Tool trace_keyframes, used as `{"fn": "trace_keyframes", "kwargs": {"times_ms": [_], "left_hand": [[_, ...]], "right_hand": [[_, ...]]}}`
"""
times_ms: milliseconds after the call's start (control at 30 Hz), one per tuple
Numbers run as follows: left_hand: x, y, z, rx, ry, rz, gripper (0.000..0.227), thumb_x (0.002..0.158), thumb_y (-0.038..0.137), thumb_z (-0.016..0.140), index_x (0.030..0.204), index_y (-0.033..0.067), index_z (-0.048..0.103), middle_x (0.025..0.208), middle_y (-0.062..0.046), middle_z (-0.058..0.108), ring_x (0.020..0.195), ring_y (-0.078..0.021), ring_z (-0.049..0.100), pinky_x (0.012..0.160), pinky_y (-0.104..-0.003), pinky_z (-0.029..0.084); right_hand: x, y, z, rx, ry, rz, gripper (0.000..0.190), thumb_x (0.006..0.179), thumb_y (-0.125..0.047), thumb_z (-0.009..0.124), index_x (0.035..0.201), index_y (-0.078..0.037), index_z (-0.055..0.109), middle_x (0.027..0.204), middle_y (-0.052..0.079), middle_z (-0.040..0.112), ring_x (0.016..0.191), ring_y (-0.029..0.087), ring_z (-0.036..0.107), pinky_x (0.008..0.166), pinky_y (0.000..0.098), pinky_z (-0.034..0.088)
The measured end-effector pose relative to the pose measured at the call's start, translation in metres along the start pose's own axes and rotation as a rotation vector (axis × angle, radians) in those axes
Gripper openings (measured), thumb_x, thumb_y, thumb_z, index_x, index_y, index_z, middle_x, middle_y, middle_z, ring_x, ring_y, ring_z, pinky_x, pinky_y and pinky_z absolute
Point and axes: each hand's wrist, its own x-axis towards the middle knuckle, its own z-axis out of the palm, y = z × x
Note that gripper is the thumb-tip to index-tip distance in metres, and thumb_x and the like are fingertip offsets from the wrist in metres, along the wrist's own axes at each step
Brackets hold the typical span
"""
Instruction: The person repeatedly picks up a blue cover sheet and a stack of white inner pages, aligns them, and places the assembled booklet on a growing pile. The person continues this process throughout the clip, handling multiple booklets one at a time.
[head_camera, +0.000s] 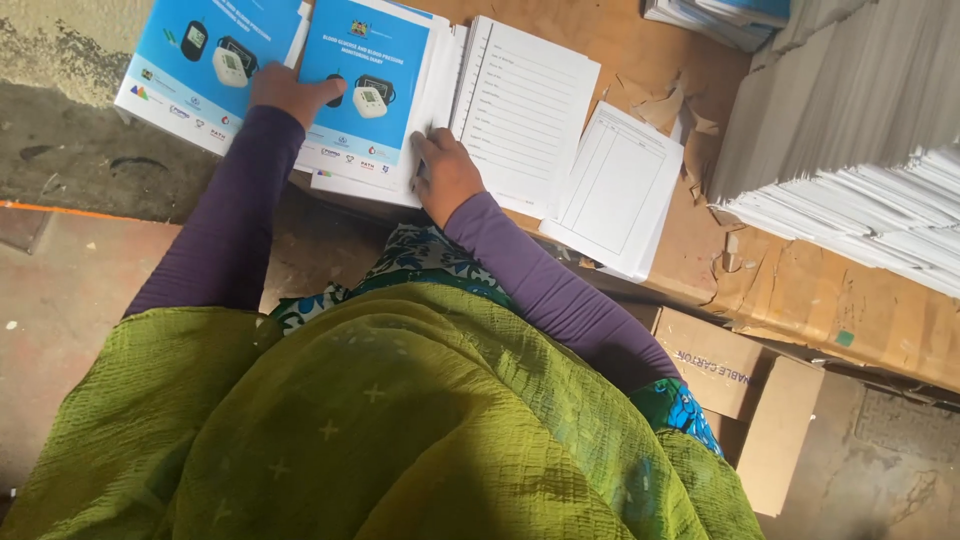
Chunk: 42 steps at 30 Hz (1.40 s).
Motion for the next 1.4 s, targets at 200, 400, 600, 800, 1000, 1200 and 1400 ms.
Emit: {"fn": "trace_keyframes", "kwargs": {"times_ms": [200,400,600,800,1000,1200,1400], "left_hand": [[0.023,0.000,-0.007,-0.143,-0.289,0.103,0.041,0.082,0.055,0.074,0.068,0.0207,0.058,0.071,0.004,0.055,0.065,-0.0182,0.046,0.072,-0.037,0.037],[0.013,-0.028,0.001,-0.613,-0.187,0.385,0.059,0.071,0.022,0.084,0.123,0.0084,0.061,0.120,-0.011,0.065,0.110,-0.0271,0.065,0.094,-0.044,0.057],[-0.058,0.003,-0.061,-0.509,0.187,1.134,0.051,0.097,0.000,0.079,0.138,0.0062,0.048,0.123,-0.022,0.059,0.112,-0.0419,0.061,0.084,-0.053,0.054],[-0.107,0.017,-0.050,-0.210,0.508,0.969,0.044,0.106,0.034,0.061,0.143,0.0152,0.046,0.155,-0.011,0.022,0.149,-0.0347,0.022,0.123,-0.061,0.029],[-0.119,-0.008,0.004,-0.830,-0.094,0.127,0.071,0.102,0.055,0.045,0.148,0.0032,0.034,0.153,-0.023,0.028,0.141,-0.0410,0.024,0.118,-0.055,0.016],[-0.083,-0.018,-0.001,-0.652,0.120,0.597,0.060,0.101,0.020,0.060,0.147,0.0119,0.021,0.146,-0.017,0.038,0.130,-0.0353,0.045,0.105,-0.049,0.045],[-0.070,0.000,-0.029,-0.735,0.295,0.684,0.077,0.088,0.001,0.078,0.144,0.0006,0.025,0.147,-0.022,0.039,0.139,-0.0348,0.037,0.119,-0.044,0.027]], "right_hand": [[0.000,0.014,0.006,0.100,0.003,-0.034,0.058,0.078,0.001,0.063,0.133,0.005,0.049,0.132,0.021,0.038,0.121,0.041,0.052,0.103,0.0408,0.048],[-0.019,-0.008,-0.028,0.565,0.308,0.201,0.010,0.090,-0.016,0.058,0.091,-0.011,0.067,0.090,0.004,0.063,0.089,0.023,0.059,0.084,0.0370,0.046],[0.001,-0.028,-0.077,1.664,-0.622,0.477,0.103,0.078,-0.078,0.012,0.117,0.003,0.063,0.097,0.021,0.070,0.074,0.026,0.071,0.067,0.0353,0.061],[0.034,-0.005,-0.090,0.980,-0.333,0.362,0.087,0.075,-0.059,0.064,0.140,-0.005,0.043,0.149,0.017,0.040,0.141,0.034,0.037,0.117,0.0511,0.022],[0.026,0.064,0.013,0.640,-0.148,0.566,0.062,0.072,-0.039,0.091,0.120,-0.011,0.062,0.102,0.008,0.071,0.096,0.025,0.068,0.086,0.0434,0.054],[0.038,-0.025,-0.066,0.769,0.190,0.061,0.064,0.085,-0.009,0.074,0.141,-0.005,0.043,0.132,0.011,0.058,0.121,0.026,0.055,0.105,0.0428,0.047],[0.082,-0.028,-0.072,0.908,0.213,-0.153,0.070,0.085,-0.015,0.082,0.141,-0.007,0.040,0.137,0.013,0.053,0.128,0.030,0.052,0.111,0.0440,0.046]]}}
